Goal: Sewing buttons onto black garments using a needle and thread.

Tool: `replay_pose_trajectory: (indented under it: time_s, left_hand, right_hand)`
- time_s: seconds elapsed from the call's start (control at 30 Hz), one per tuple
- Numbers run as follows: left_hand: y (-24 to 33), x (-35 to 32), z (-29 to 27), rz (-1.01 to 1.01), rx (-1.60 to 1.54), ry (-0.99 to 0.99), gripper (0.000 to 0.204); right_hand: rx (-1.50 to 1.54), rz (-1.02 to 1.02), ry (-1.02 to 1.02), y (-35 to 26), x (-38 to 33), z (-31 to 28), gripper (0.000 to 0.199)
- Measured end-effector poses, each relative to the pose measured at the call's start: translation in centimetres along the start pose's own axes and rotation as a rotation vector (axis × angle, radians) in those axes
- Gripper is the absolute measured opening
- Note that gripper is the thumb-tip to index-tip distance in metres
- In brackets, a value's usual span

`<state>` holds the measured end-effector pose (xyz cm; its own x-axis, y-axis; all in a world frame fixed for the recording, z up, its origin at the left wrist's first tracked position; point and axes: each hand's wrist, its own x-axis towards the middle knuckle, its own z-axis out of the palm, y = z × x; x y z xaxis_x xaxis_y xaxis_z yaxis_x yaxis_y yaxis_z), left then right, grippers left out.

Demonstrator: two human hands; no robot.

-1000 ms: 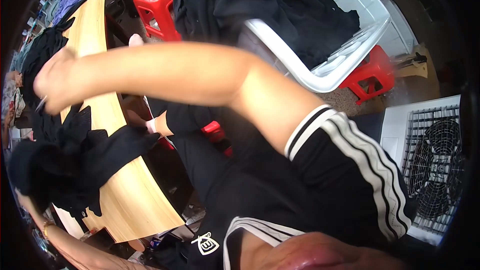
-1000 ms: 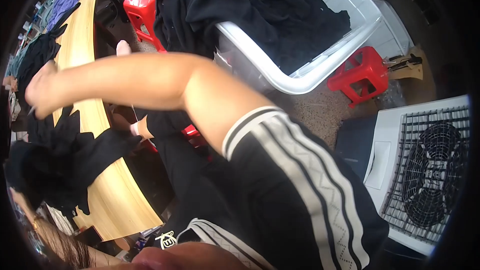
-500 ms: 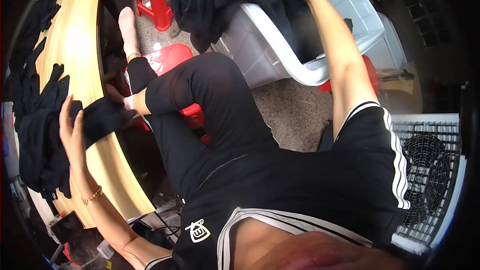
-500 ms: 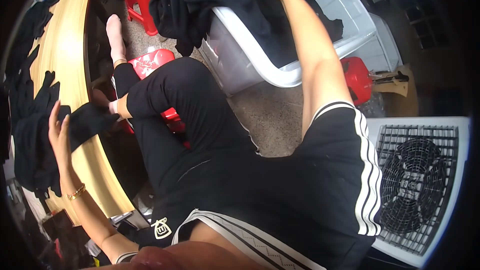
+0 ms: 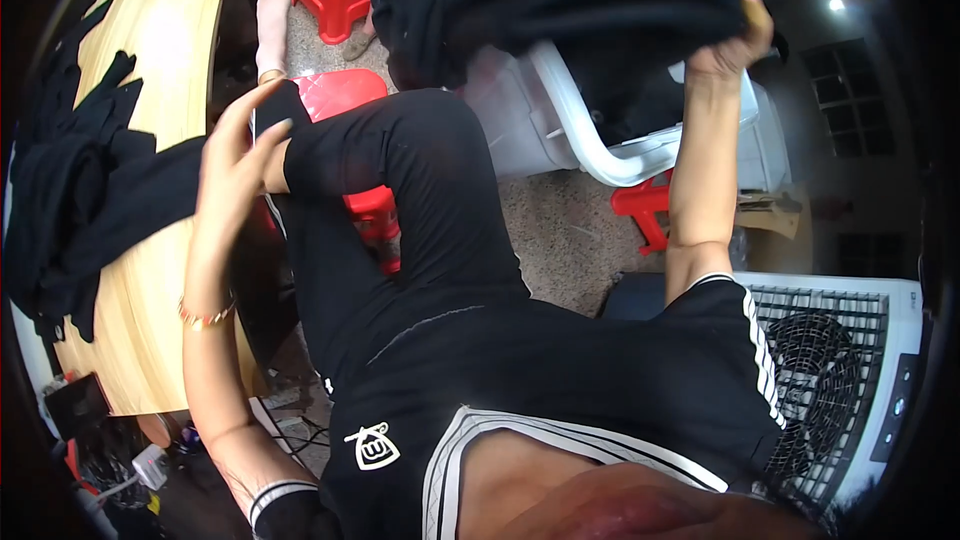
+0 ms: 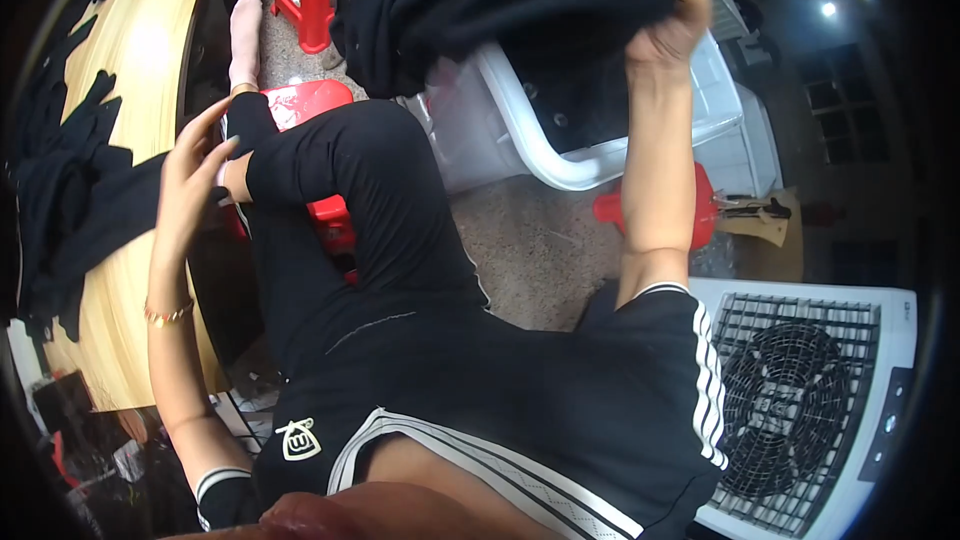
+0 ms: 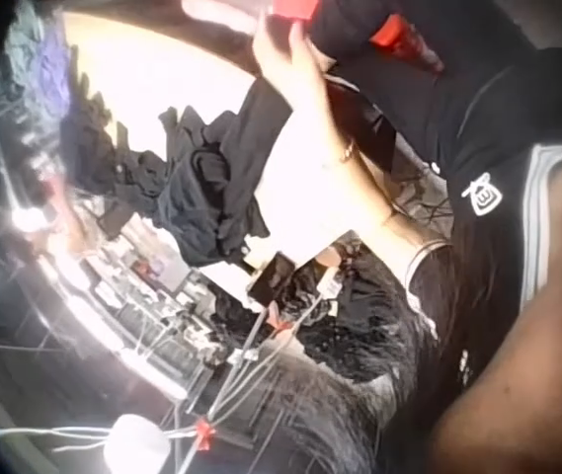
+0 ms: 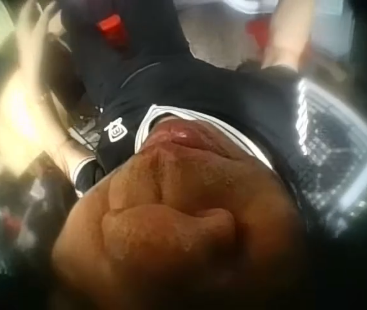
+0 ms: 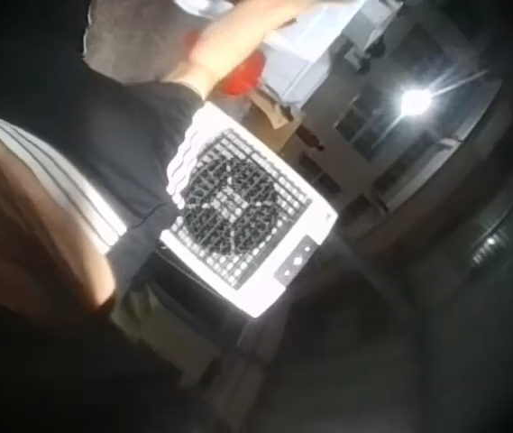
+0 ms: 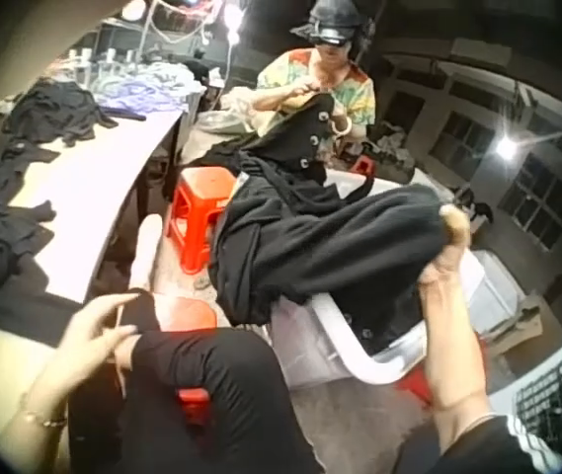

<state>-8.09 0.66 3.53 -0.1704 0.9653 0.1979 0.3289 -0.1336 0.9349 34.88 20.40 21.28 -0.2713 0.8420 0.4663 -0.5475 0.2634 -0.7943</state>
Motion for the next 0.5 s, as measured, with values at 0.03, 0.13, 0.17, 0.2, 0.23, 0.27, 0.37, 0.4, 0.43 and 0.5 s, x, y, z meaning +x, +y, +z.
replay_pose_trajectory:
  time_s: [0.03,0.13,0.17,0.2,0.23,0.27,0.37,0.4,0.43,0.5]
  left_hand:
    - [0.4,0.8,2.2,0.122,0.062,0.008,0.049]
    - [0.9,3.4,9.0,0.357,0.121,-0.025,0.086]
    - [1.1,4.5,11.3,0.417,0.127,-0.042,0.095]
    - [1.1,5.2,13.2,0.468,0.053,-0.061,0.098]
    - [1.0,5.9,14.1,0.438,0.001,-0.113,0.096]
    - [0.9,6.1,15.0,0.341,-0.011,-0.125,0.092]
    - [0.6,5.8,16.4,0.297,-0.129,-0.199,0.046]
    - [0.6,5.6,16.5,0.342,-0.105,-0.210,0.031]
    - [0.5,5.5,16.4,0.286,-0.114,-0.175,0.029]
    - [0.4,5.7,15.4,0.327,-0.195,-0.098,0.024]
  right_hand:
    - [-0.044,-0.046,0.095,-1.3,-0.5,2.2,0.035]
    - [-0.135,-0.312,0.157,-3.5,-2.0,7.7,0.050]
    - [-0.169,-0.360,0.173,-3.8,-2.4,9.0,0.050]
    - [-0.190,-0.392,0.174,-4.1,-2.6,10.0,0.050]
    - [-0.198,-0.416,0.158,-4.1,-2.8,10.7,0.050]
    - [-0.202,-0.437,0.140,-4.1,-3.0,11.1,0.050]
    - [-0.209,-0.474,0.104,-4.0,-3.1,11.4,0.051]
    - [-0.212,-0.483,0.101,-4.0,-3.2,11.3,0.051]
    - [-0.214,-0.485,0.093,-3.9,-3.0,11.1,0.051]
    - [-0.203,-0.486,0.074,-3.8,-2.9,10.8,0.051]
